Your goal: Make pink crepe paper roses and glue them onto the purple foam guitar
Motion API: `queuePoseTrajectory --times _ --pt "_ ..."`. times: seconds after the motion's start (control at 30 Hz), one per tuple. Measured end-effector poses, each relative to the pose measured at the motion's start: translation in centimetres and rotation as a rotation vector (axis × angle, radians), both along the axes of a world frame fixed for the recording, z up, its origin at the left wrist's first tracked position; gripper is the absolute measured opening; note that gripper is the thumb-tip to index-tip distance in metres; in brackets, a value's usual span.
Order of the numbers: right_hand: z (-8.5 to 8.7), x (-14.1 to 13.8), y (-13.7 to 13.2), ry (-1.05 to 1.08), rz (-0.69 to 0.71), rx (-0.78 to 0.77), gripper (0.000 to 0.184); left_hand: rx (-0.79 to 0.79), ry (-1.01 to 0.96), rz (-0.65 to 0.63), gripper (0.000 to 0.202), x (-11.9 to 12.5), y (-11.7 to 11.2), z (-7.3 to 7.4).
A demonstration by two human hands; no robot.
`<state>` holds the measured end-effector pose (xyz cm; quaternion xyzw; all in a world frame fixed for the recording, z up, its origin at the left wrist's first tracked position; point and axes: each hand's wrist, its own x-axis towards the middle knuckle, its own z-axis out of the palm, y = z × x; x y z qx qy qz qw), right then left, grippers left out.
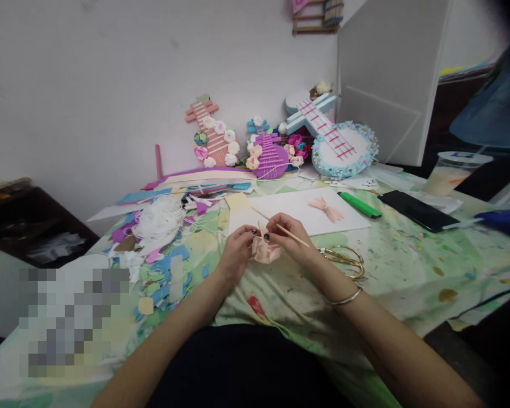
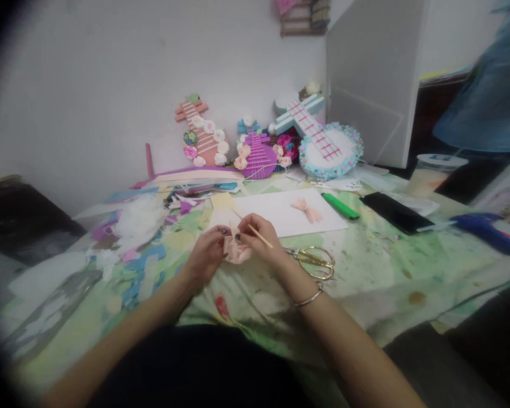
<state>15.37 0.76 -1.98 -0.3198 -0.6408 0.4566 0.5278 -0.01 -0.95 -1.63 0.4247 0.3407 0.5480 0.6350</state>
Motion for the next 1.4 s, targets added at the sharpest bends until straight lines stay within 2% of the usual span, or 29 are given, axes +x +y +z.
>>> queuePoseTrajectory --times 0.23,0.53,0.7,1.03,1.4 --pt "-0.11 -0.11 -0.03 -0.051 0.006 0.030 0.014 0.089 0.114 0.026 0.019 0.07 -0.03 -0.37" --pt "-0.17 -0.07 -0.04 -0.071 -0.050 0.071 0.012 0.055 0.179 0.023 0.023 -0.06 -0.03 -0.13" --pt "-0.26 0.00 0.06 -0.084 -0.066 0.078 0.012 0.050 0.176 0.000 0.025 -0.04 -0.10 -0.15" --pt "0.05 -0.09 -0.15 -0.074 -0.065 0.065 0.011 0.141 0.094 -0.042 0.033 0.05 -0.14 -0.07" --pt "0.00 -0.11 0.02 -0.067 -0.063 0.084 0.012 0.168 0.178 0.045 0.031 -0.15 0.41 -0.75"
